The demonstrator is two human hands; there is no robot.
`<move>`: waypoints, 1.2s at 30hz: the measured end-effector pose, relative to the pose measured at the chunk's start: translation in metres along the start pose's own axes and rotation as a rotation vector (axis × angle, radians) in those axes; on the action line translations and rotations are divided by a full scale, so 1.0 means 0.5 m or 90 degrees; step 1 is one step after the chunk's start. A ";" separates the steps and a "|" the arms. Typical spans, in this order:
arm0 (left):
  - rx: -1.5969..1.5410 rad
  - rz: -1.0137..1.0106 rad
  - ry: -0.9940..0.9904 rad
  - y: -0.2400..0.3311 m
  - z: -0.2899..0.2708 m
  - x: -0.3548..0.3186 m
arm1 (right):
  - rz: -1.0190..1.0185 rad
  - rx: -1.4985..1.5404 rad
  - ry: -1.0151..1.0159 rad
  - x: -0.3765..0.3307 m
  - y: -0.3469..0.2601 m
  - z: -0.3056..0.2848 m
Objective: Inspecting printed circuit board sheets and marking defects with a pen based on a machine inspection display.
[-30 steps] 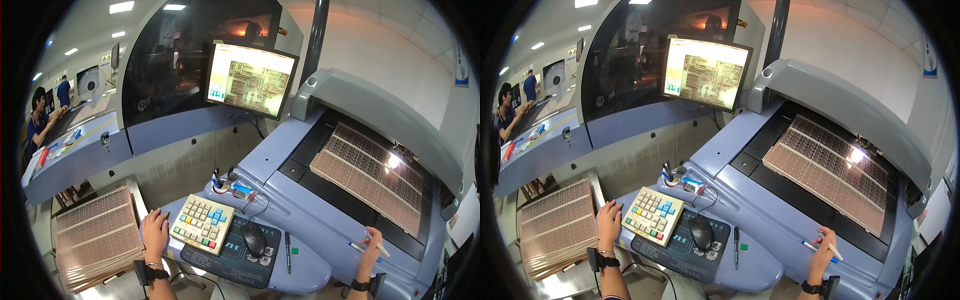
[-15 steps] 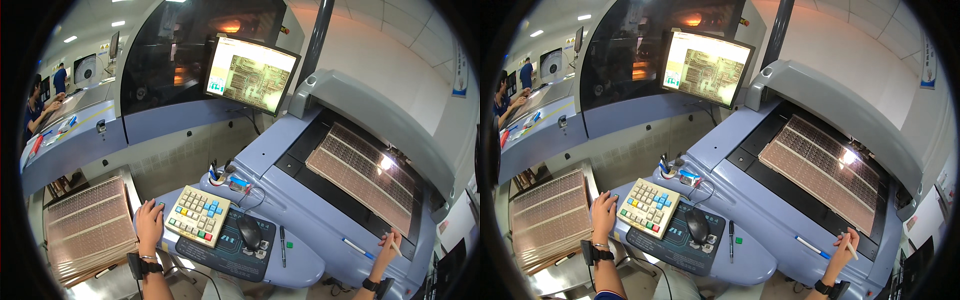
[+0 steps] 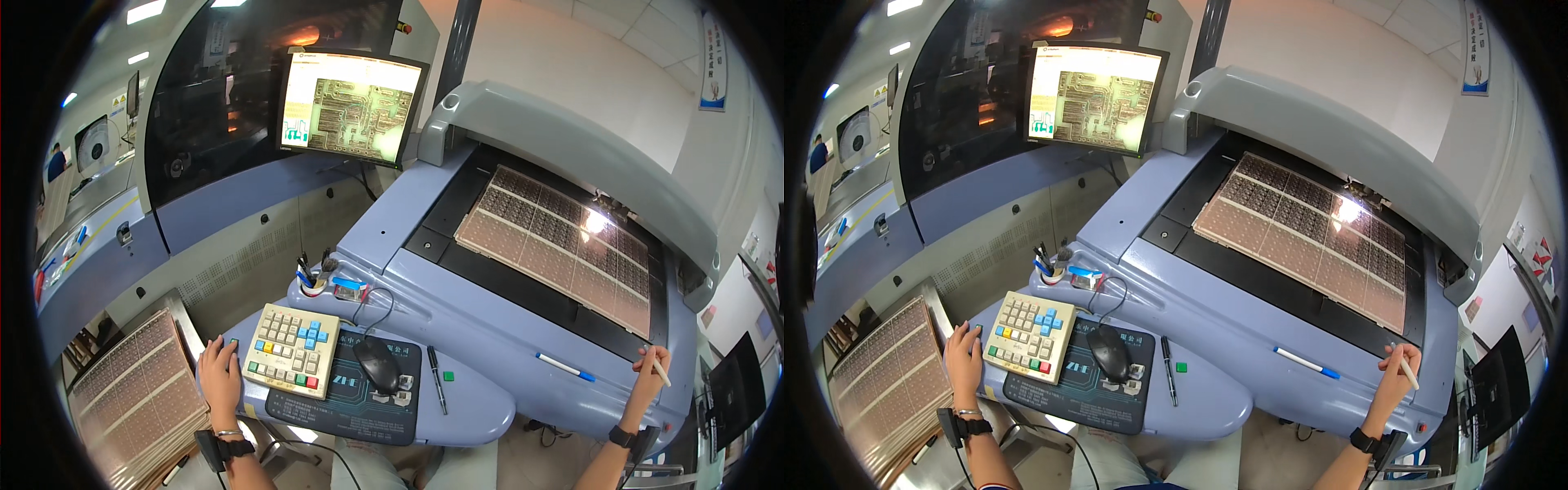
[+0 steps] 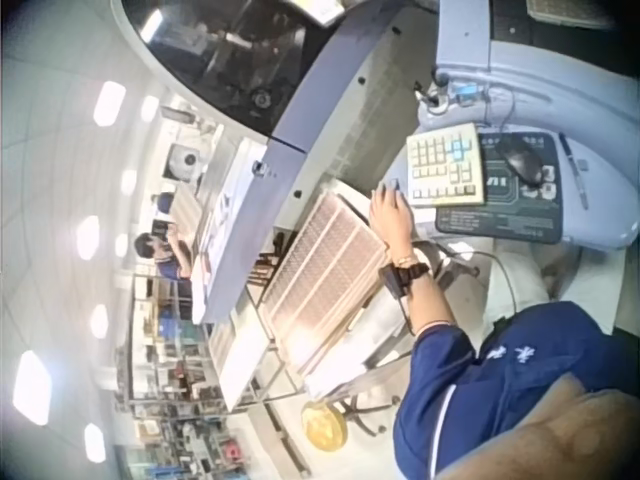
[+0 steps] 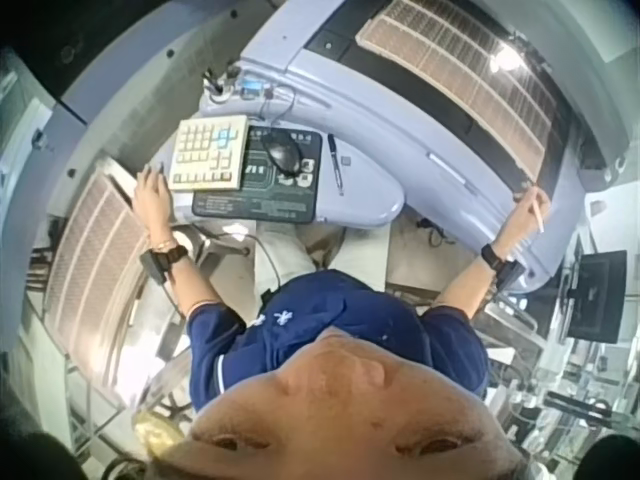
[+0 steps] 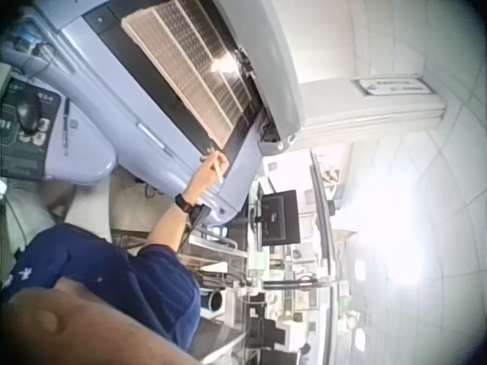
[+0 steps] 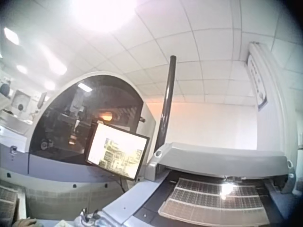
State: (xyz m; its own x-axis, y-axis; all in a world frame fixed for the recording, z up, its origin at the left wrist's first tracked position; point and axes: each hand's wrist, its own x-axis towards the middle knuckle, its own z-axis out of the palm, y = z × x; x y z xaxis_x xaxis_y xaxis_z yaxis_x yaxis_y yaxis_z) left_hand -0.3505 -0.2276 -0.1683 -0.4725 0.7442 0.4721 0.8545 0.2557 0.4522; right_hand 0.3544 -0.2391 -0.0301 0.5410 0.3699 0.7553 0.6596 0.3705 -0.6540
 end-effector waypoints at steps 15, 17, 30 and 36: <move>-0.006 0.027 -0.010 -0.005 0.012 0.010 | -0.006 -0.020 -0.045 0.089 0.047 0.020; -0.007 0.018 -0.011 -0.026 0.022 0.007 | -0.018 -0.009 -0.069 0.132 0.069 0.067; -0.008 0.053 -0.088 0.021 -0.025 0.018 | 0.120 0.157 -0.088 0.458 0.238 0.291; -0.037 0.046 -0.090 0.021 -0.024 0.018 | 0.167 0.150 -0.122 0.533 0.332 0.397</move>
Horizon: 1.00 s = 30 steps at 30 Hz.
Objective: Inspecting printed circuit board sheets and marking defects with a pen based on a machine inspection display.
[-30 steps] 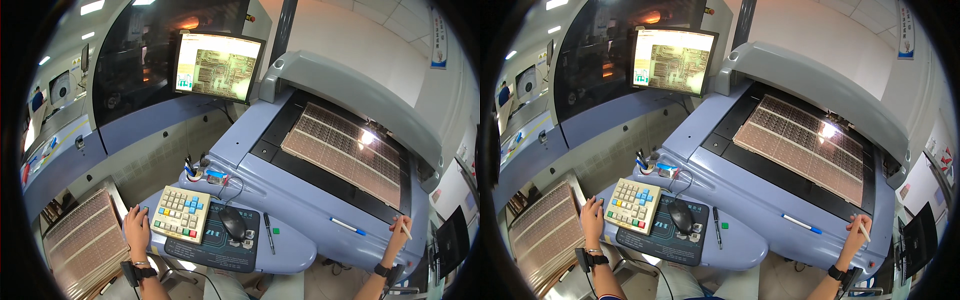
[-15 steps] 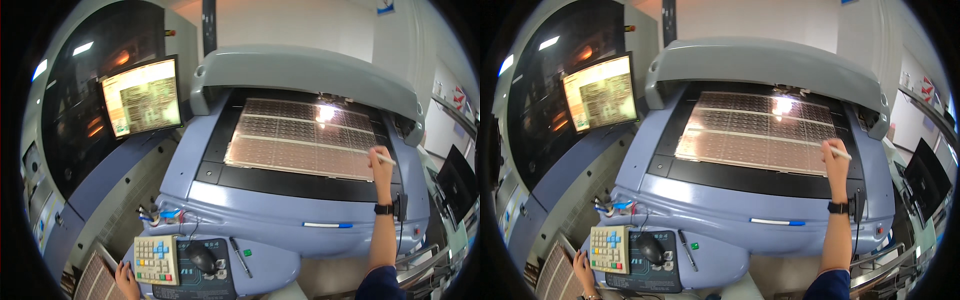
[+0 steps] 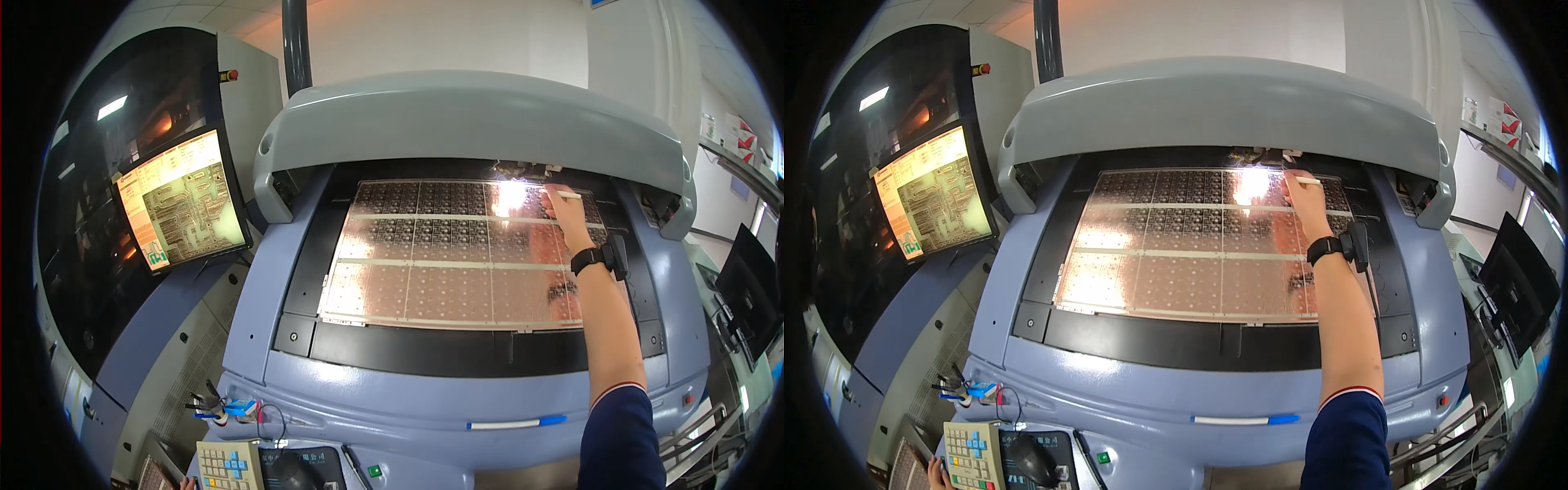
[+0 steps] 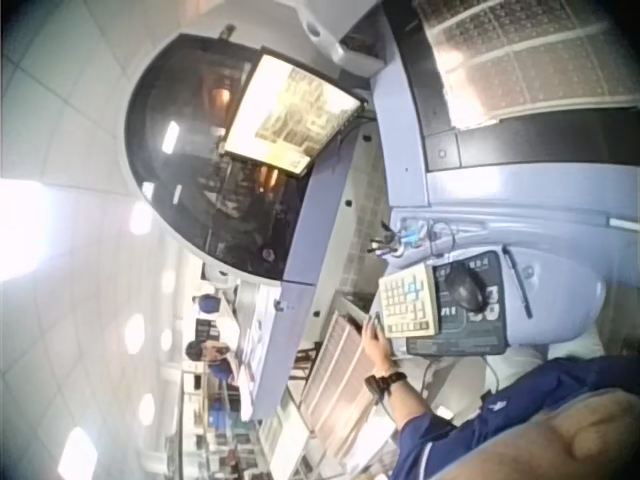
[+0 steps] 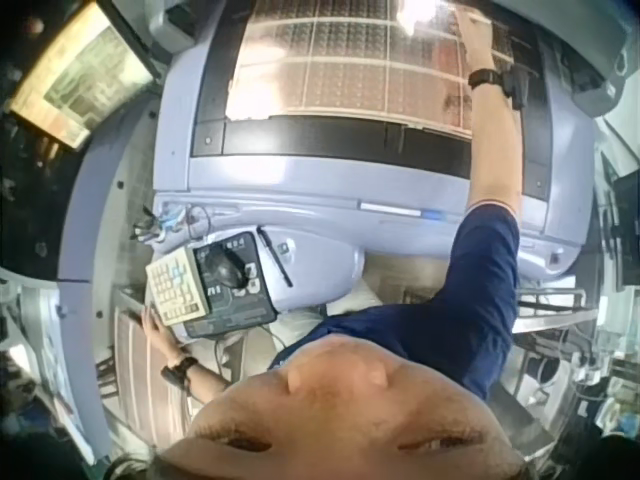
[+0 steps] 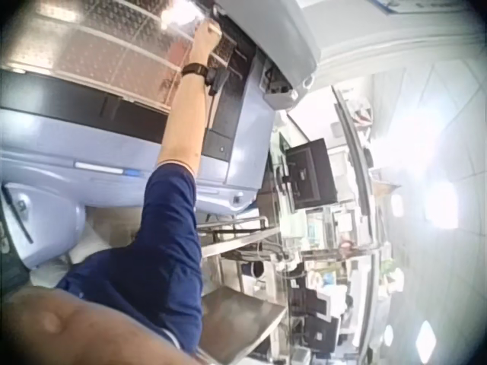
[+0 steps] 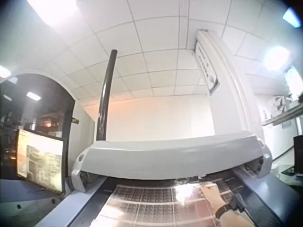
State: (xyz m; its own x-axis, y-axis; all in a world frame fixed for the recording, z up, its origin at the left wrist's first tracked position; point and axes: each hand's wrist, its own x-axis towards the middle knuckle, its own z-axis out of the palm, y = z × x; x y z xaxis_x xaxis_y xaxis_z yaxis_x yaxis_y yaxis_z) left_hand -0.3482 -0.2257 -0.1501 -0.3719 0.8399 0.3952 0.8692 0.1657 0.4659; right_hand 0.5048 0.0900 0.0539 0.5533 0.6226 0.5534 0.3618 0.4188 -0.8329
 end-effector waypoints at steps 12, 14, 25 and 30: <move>-0.153 -0.117 -0.014 -0.027 0.026 -0.006 | -0.053 0.025 0.029 0.095 0.069 0.017; -0.108 -0.106 -0.017 -0.029 0.022 -0.004 | -0.081 0.020 0.031 0.097 0.079 0.014; -0.025 -0.044 0.070 -0.124 0.029 -0.016 | -0.208 -0.346 -0.042 0.094 0.119 0.038; -0.046 -0.057 0.045 -0.060 0.058 0.033 | -0.263 -0.247 -0.044 0.152 0.136 -0.020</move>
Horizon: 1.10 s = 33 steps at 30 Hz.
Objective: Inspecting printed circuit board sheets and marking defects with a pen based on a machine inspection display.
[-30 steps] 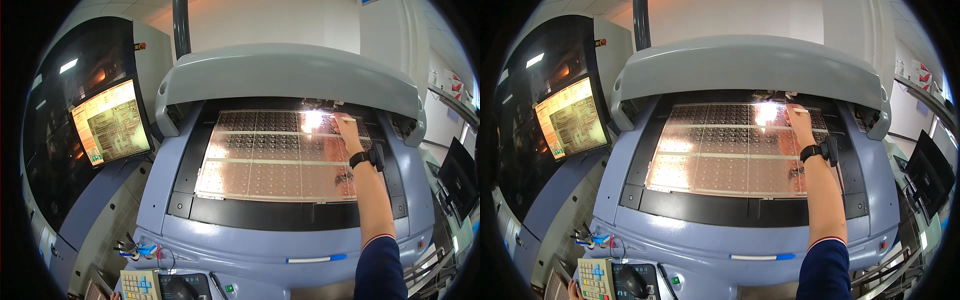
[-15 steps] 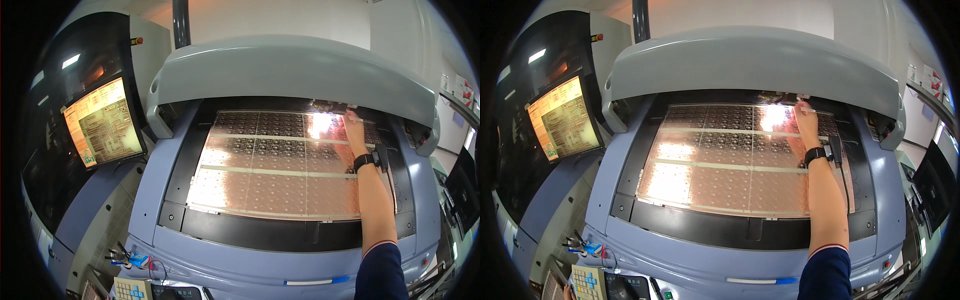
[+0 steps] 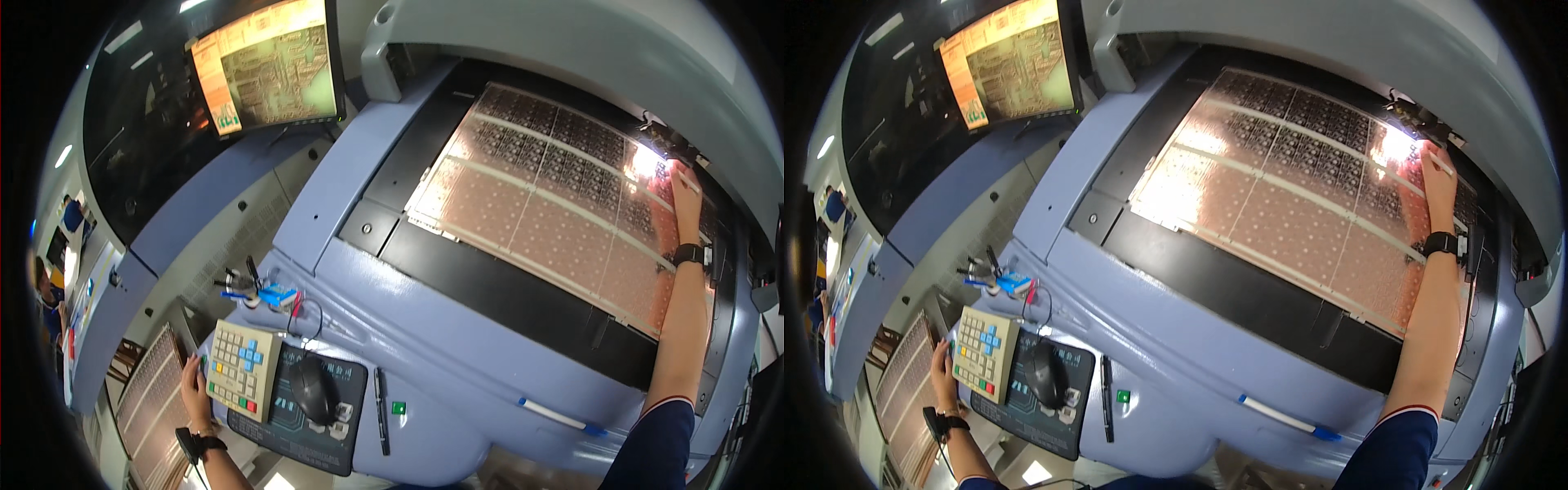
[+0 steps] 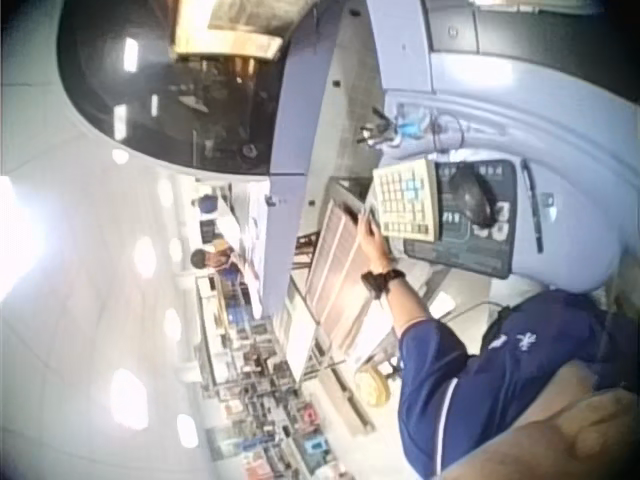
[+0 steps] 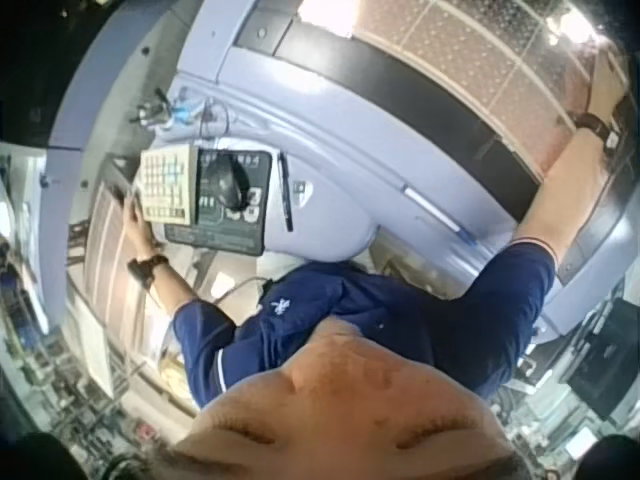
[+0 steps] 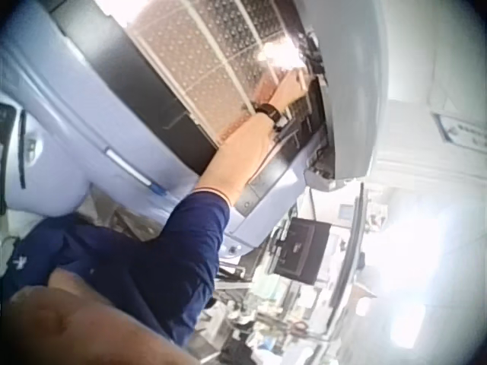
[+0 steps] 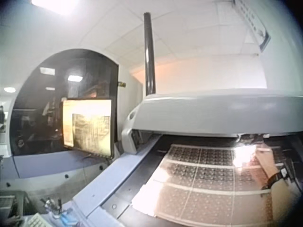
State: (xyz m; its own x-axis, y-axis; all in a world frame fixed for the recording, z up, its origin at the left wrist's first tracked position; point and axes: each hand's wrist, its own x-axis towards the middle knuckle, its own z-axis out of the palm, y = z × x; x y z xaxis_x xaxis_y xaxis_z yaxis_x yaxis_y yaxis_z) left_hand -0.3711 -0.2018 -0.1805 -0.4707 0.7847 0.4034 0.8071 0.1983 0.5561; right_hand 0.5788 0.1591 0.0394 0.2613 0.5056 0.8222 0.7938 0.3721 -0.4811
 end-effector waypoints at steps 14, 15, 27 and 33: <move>0.053 -0.013 0.076 0.042 -0.029 -0.041 | 0.031 0.141 0.001 0.008 0.148 0.007; 0.058 -0.016 0.072 0.045 -0.028 -0.040 | 0.002 0.101 0.035 0.015 0.159 0.010; 0.060 0.005 0.044 0.032 -0.013 -0.029 | 0.054 0.077 -0.191 -0.130 -0.243 -0.076; -0.034 -0.008 0.033 -0.066 -0.035 -0.033 | -0.081 0.095 -0.583 -0.367 -0.589 -0.120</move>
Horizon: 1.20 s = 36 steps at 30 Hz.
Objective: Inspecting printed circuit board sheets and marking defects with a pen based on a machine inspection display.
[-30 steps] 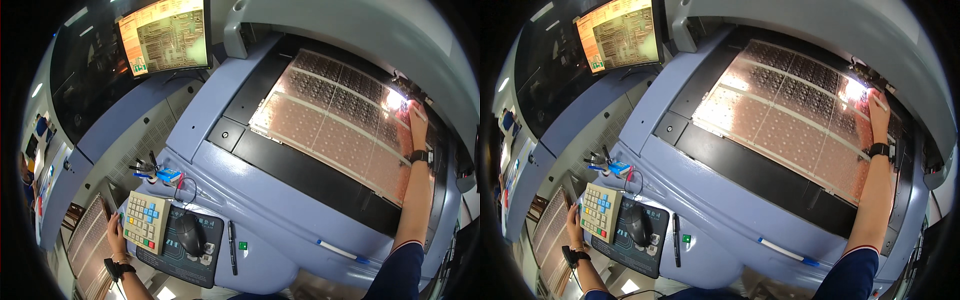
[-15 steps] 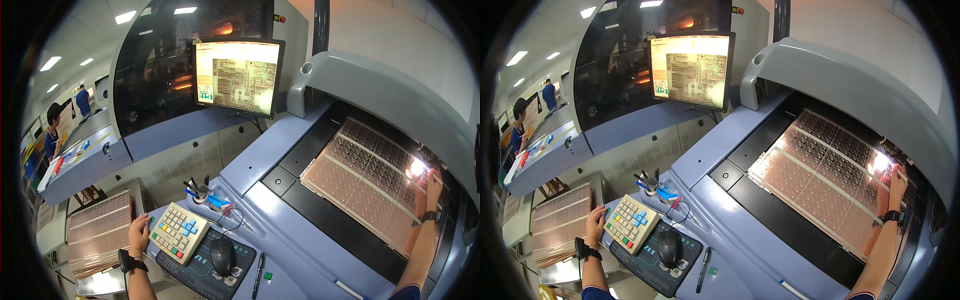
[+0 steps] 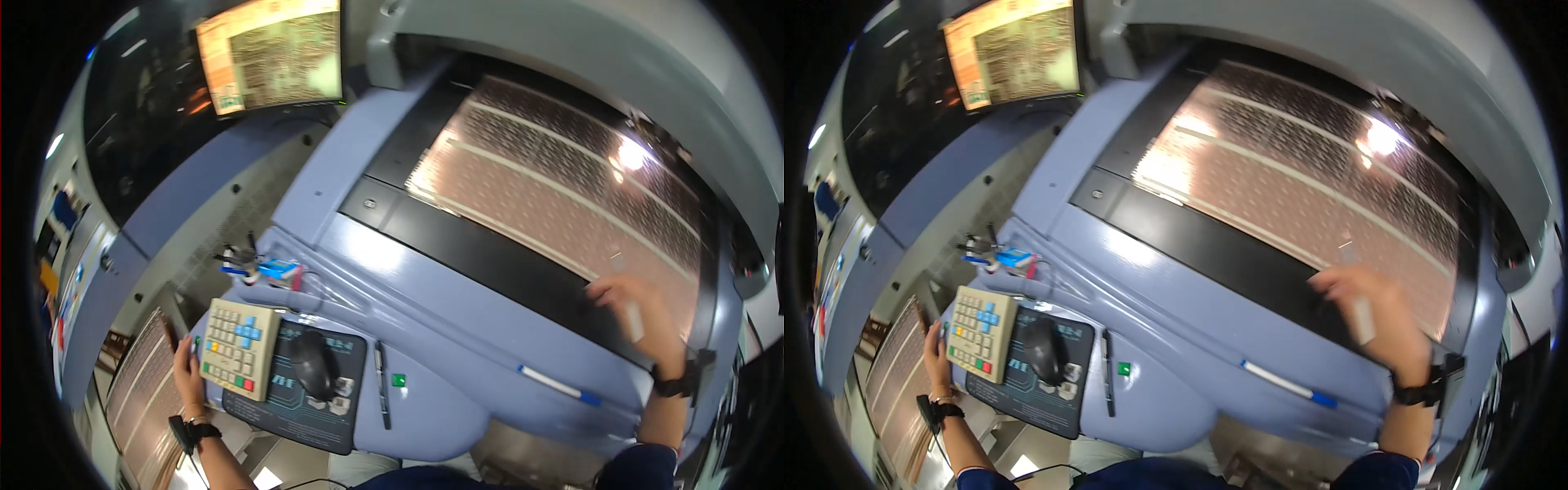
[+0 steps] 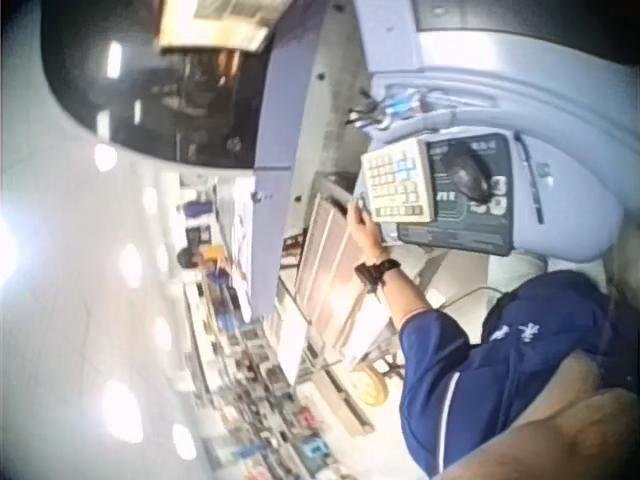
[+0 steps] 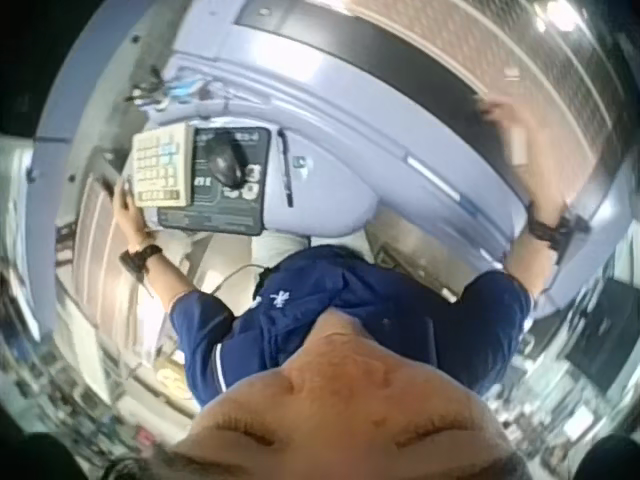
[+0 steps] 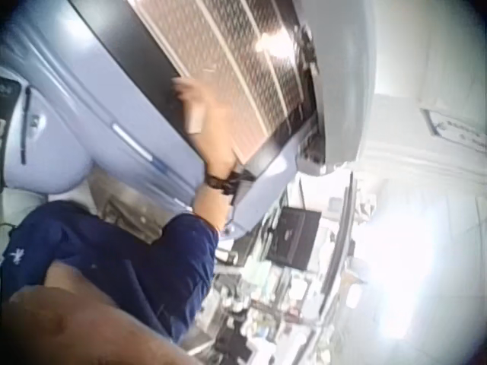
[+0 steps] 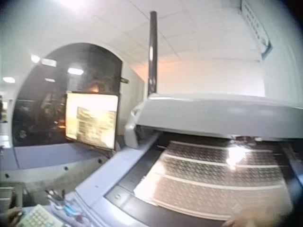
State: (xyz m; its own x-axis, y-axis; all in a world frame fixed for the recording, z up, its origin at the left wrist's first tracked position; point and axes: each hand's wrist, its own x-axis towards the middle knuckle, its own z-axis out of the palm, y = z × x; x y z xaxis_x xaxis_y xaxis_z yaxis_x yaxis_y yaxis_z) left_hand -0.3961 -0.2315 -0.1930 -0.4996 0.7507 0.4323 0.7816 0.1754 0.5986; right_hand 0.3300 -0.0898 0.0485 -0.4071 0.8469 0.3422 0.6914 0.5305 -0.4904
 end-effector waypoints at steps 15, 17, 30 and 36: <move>-0.147 0.159 0.052 0.223 -0.115 -0.024 | 0.034 -0.558 -0.024 -0.196 -0.129 0.195; -0.037 0.227 0.049 0.332 -0.161 -0.058 | 0.053 -0.612 -0.060 -0.197 -0.119 0.197; -0.345 0.333 -0.329 0.540 -0.069 -0.194 | 0.007 -0.522 -0.081 -0.213 -0.120 0.153; -0.423 0.461 -0.463 0.601 -0.003 -0.231 | -0.042 -0.393 -0.040 -0.197 -0.114 0.130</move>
State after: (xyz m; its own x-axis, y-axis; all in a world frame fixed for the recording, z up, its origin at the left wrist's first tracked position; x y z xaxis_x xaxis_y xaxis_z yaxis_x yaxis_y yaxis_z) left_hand -0.1042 -0.2668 -0.0621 0.4637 0.7580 0.4587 0.3433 -0.6310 0.6956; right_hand 0.2919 -0.2008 -0.0094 -0.4825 0.8235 0.2985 0.8732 0.4791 0.0898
